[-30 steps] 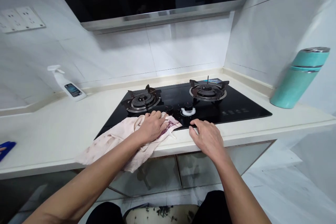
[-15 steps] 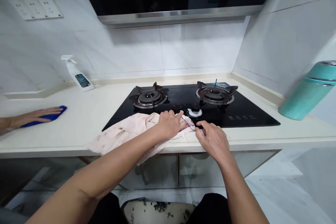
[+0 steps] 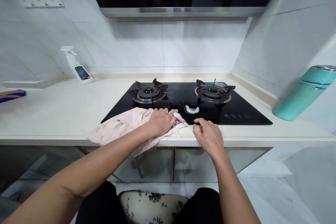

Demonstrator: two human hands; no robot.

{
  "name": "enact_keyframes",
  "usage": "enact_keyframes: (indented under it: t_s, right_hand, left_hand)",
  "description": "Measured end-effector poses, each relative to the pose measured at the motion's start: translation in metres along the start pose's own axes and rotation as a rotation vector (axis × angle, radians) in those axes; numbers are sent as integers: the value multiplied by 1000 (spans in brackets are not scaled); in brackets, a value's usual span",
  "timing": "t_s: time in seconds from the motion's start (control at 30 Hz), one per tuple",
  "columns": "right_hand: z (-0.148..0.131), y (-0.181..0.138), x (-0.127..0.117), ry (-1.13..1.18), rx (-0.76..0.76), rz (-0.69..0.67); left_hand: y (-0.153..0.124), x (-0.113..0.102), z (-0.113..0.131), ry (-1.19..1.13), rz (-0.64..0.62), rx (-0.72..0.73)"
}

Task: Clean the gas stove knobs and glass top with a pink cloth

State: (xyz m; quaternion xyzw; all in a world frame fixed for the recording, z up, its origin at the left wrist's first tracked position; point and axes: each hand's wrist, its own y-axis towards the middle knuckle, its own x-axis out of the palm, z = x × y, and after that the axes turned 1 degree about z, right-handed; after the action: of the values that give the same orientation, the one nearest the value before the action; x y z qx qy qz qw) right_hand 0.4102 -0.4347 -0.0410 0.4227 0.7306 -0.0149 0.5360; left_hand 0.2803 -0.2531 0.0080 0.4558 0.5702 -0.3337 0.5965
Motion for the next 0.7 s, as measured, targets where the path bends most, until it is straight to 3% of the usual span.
enact_keyframes:
  t_s: [0.2,0.53,0.7]
  right_hand:
    - [-1,0,-1,16,14,-18]
    - [-3,-1,-2,18,-29,-1]
    - [-3,-1,-1,11,-54,14]
  left_hand:
    - [0,-2,-9,-46,-14,-12]
    - [-6,4,-6,-16,79,-46]
    - [-5,-1,-13,22,53,-62]
